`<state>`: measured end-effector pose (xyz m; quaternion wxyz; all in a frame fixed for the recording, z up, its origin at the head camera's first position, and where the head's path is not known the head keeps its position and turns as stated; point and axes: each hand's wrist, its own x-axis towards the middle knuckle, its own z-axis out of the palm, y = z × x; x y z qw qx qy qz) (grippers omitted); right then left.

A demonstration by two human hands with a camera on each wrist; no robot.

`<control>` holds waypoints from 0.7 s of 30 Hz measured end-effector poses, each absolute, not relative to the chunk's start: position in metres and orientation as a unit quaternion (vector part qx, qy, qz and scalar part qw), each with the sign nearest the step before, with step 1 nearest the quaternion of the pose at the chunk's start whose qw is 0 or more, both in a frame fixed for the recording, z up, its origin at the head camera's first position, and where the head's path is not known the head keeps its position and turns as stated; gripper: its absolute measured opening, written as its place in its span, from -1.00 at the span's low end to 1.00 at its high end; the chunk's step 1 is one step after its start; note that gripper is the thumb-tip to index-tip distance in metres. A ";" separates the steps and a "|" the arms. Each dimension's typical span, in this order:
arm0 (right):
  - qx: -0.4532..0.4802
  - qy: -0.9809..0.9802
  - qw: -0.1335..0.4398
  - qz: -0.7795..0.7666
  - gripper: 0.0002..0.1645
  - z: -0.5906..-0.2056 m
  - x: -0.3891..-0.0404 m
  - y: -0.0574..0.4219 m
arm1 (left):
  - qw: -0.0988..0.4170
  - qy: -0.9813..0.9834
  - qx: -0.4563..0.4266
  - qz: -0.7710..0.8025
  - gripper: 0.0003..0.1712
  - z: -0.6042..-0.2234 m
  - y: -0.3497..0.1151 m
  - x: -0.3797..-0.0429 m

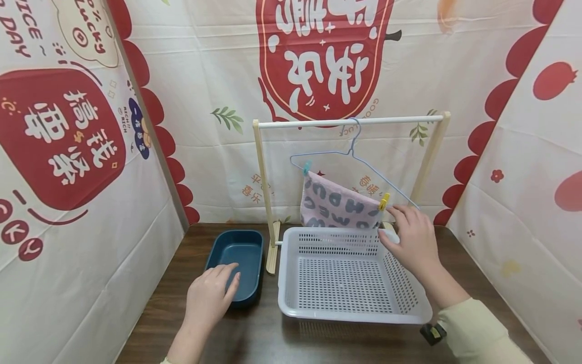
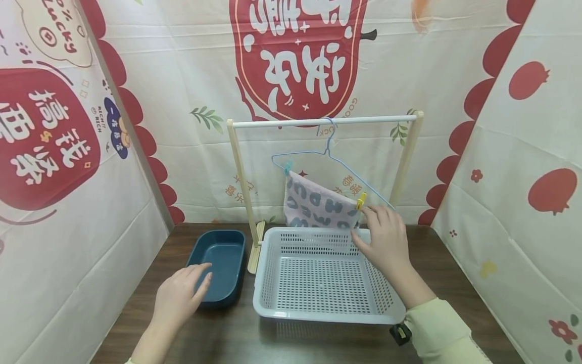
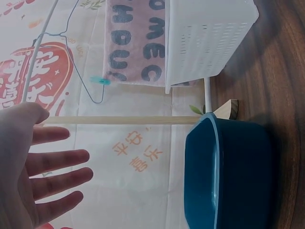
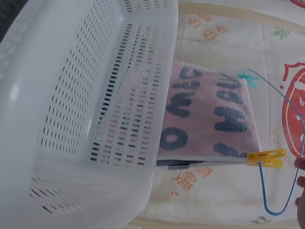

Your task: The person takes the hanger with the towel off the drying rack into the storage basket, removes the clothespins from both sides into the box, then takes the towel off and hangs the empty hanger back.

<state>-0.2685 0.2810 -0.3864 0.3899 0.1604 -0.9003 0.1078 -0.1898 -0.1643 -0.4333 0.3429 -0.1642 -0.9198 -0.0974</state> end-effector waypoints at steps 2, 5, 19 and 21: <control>0.159 -0.895 0.403 0.104 -0.30 -0.385 -0.273 0.282 | 0.338 -0.923 -0.157 -0.098 -0.68 -0.433 -0.164 -0.189; 0.141 -0.894 0.410 0.112 -0.29 -0.383 -0.277 0.285 | 0.328 -0.928 -0.149 -0.097 -0.67 -0.434 -0.163 -0.188; 0.017 -0.901 0.371 0.225 -0.29 -0.381 -0.298 0.292 | 0.295 -0.940 -0.146 -0.095 -0.70 -0.444 -0.147 -0.184; 0.007 -0.903 0.352 0.248 -0.33 -0.377 -0.301 0.292 | 0.289 -0.941 -0.144 -0.096 -0.70 -0.443 -0.144 -0.183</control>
